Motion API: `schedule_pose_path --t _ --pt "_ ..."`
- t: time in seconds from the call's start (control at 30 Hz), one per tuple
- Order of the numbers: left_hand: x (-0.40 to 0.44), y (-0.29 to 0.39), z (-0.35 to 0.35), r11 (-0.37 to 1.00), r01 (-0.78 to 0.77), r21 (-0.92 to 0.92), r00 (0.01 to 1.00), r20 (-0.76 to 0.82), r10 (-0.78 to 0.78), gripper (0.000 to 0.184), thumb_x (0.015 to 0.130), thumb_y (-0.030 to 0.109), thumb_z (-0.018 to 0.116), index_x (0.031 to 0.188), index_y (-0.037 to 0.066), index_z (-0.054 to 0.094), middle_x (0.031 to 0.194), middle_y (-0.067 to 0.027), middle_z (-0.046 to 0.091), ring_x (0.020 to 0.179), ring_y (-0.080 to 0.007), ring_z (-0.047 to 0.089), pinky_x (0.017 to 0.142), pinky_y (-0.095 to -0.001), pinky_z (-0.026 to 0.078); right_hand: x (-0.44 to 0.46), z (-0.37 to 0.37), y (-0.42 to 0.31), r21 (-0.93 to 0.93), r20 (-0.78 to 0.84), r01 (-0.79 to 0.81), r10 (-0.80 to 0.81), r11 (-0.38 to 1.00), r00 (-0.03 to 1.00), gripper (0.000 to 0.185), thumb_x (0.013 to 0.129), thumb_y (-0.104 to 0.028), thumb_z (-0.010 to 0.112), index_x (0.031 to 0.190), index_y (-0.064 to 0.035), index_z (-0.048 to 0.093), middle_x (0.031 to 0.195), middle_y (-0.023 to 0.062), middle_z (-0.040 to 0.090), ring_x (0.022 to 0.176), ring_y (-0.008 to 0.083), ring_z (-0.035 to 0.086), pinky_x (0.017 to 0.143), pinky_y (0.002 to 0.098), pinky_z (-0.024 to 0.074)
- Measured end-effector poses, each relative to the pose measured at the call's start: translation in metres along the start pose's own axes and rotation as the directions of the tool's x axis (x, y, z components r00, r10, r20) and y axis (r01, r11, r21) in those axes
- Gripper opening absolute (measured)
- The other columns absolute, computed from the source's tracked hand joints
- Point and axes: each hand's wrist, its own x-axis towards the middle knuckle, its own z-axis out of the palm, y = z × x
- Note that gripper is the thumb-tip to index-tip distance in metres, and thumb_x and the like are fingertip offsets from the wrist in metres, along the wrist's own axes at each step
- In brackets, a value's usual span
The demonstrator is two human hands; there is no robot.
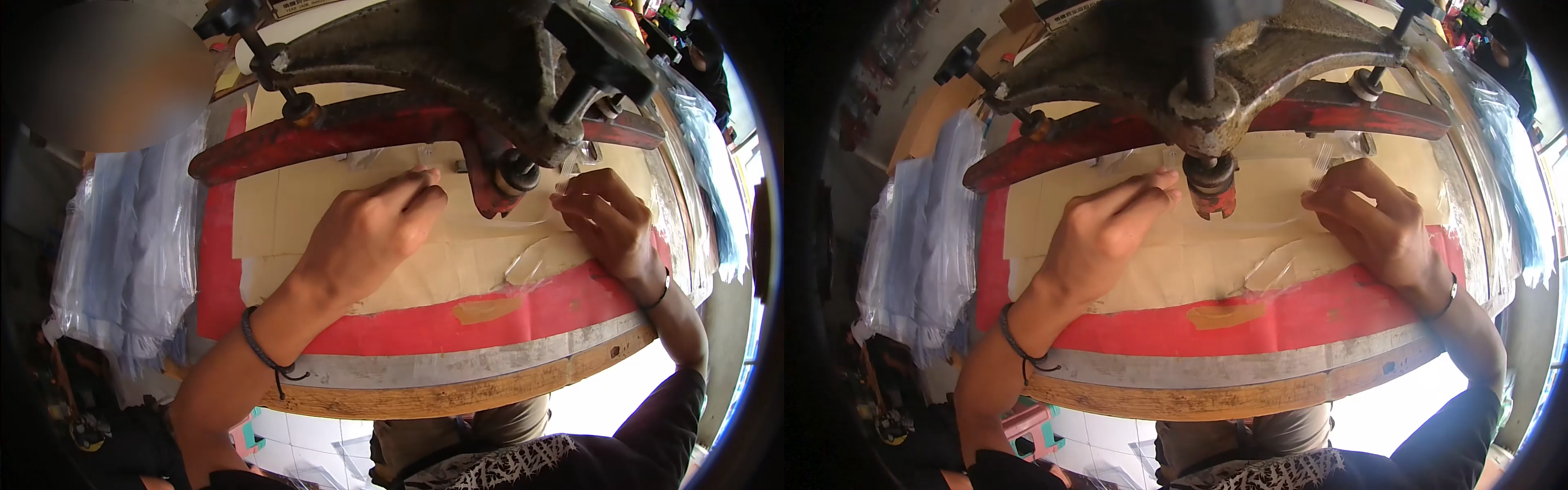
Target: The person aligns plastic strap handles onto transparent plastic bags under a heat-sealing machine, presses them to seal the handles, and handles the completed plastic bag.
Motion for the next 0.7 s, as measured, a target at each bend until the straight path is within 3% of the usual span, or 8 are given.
schedule_pose_path --t 0.23,0.33,0.7 --pt "0.0020 -0.0005 -0.0016 1.000 -0.020 -0.007 1.000 0.001 0.020 0.019 0.074 -0.008 0.064 0.092 0.000 0.066 0.100 -0.0114 0.069 0.091 -0.0259 0.070 0.074 -0.0326 0.061 0.0003 0.0017 -0.0041 -0.004 -0.008 -0.087 0.087 0.996 0.996 0.021 0.075 0.004 0.074 0.093 -0.0049 0.070 0.093 0.0099 0.065 0.080 0.0236 0.069 0.064 0.0320 0.0562" --pt "0.0005 -0.0066 0.0030 0.995 -0.090 0.043 0.996 -0.009 0.090 0.013 0.077 0.000 0.063 0.090 0.002 0.061 0.105 -0.0127 0.067 0.082 -0.0238 0.071 0.066 -0.0298 0.061 -0.0003 0.0024 -0.0039 -0.013 -0.014 -0.109 0.109 0.994 0.994 0.021 0.077 0.002 0.073 0.096 -0.0052 0.071 0.093 0.0102 0.065 0.080 0.0251 0.068 0.068 0.0333 0.0566" --pt "0.0028 -0.0012 -0.0037 0.997 -0.070 0.036 0.997 0.021 0.069 0.022 0.076 -0.004 0.062 0.098 0.000 0.062 0.109 -0.0145 0.067 0.097 -0.0250 0.069 0.073 -0.0310 0.061 0.0003 0.0006 0.0040 0.004 0.013 -0.090 0.090 0.996 0.996 0.021 0.078 0.001 0.071 0.099 -0.0046 0.069 0.099 0.0094 0.067 0.085 0.0263 0.069 0.071 0.0339 0.0581"
